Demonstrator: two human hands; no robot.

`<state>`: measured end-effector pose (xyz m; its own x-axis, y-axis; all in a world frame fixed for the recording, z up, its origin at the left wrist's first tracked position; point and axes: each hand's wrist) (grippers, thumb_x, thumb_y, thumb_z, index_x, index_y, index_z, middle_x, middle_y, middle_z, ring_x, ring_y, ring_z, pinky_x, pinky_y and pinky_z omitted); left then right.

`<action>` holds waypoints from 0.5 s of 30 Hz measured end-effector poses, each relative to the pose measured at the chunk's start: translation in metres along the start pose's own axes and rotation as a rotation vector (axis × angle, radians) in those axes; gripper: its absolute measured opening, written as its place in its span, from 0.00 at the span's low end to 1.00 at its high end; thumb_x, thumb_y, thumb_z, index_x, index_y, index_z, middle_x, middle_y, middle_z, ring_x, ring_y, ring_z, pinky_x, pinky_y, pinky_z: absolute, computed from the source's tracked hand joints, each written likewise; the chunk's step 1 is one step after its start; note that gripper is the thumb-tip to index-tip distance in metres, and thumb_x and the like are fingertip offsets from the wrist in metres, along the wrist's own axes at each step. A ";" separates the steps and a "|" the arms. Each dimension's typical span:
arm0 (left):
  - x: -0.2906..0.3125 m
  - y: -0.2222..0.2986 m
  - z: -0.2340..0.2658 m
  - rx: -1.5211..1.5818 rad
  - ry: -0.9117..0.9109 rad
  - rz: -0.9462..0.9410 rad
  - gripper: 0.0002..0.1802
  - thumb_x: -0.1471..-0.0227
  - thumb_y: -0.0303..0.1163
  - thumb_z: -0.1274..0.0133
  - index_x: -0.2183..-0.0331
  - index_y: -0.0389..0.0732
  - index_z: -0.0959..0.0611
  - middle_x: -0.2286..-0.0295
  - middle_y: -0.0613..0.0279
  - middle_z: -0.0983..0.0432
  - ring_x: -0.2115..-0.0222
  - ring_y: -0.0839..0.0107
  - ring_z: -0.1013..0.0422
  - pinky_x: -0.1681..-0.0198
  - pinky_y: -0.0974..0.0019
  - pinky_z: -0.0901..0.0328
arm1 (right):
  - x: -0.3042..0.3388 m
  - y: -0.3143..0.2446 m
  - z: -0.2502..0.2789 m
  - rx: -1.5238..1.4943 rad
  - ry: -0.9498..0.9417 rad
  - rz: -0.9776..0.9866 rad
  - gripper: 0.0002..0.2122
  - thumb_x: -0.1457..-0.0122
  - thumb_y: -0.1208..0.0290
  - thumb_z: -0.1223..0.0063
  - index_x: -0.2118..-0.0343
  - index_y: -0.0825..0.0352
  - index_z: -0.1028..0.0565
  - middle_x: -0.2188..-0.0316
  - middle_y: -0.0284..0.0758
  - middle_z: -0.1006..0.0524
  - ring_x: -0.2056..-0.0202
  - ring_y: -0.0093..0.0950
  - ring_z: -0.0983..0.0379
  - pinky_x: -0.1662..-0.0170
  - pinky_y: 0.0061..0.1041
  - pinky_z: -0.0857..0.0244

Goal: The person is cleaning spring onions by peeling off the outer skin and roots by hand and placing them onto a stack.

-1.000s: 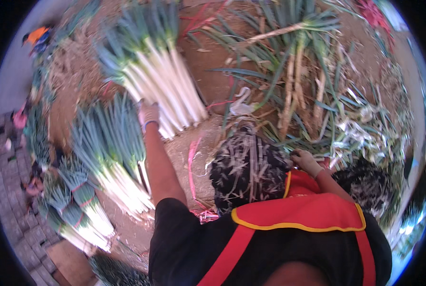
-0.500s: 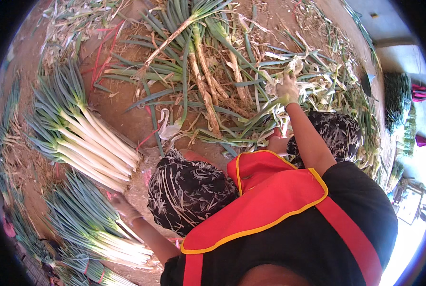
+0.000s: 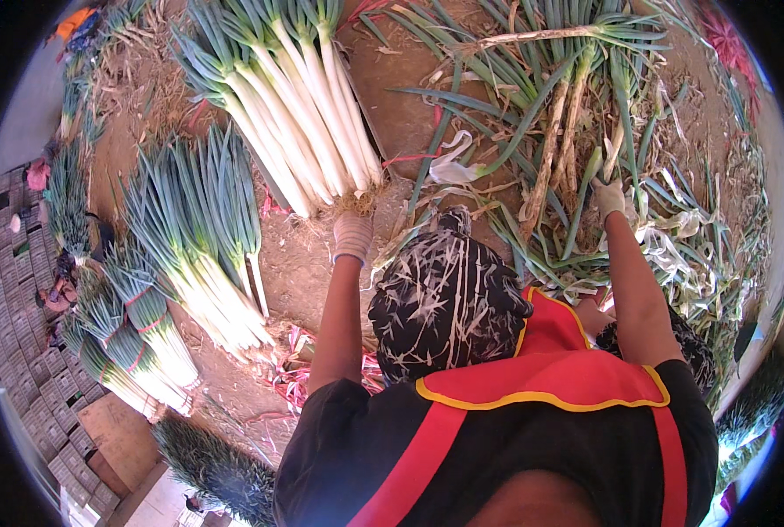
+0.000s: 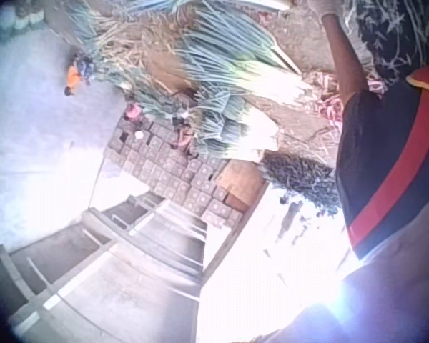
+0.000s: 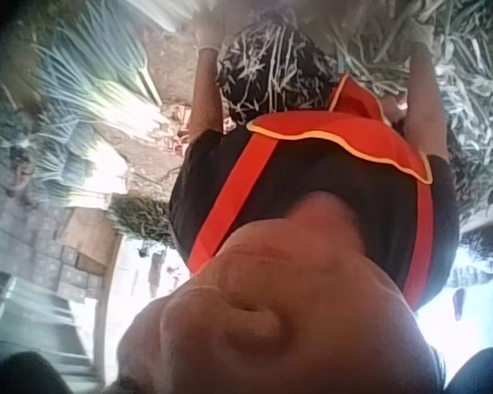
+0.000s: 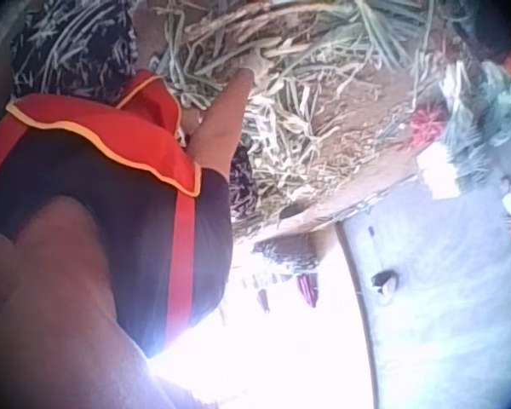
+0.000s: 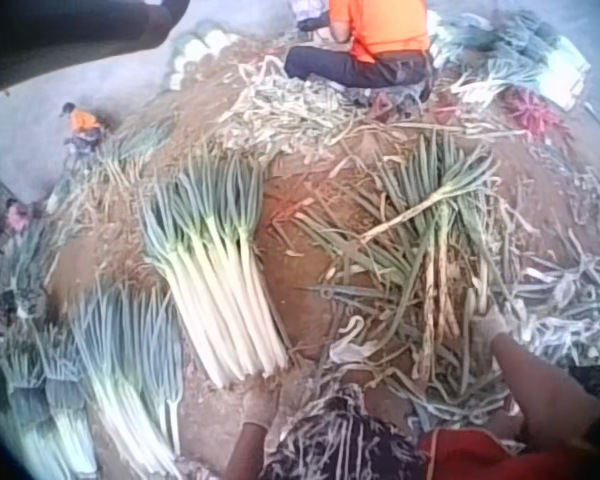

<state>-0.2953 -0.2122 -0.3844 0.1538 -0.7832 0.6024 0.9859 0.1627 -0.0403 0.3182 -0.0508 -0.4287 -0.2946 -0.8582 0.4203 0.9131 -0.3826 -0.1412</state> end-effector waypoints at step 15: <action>0.030 0.007 0.042 0.599 0.164 -0.103 0.19 0.46 0.41 0.50 0.54 0.44 0.20 0.59 0.47 0.22 0.59 0.54 0.26 0.53 0.57 0.33 | 0.048 0.025 0.086 -0.089 0.195 0.321 0.09 0.47 0.70 0.49 0.62 0.62 0.24 0.68 0.39 0.22 0.62 0.34 0.24 0.61 0.32 0.30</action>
<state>-0.2868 -0.2092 -0.3330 0.1153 -0.8867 0.4477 0.7950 0.3526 0.4936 0.3514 -0.0720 -0.3351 -0.0535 -0.9849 0.1648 0.9420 -0.1045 -0.3190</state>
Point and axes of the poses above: each hand's wrist, its own x-axis away from the middle knuckle, its own z-axis out of the back of the hand, y = z × x
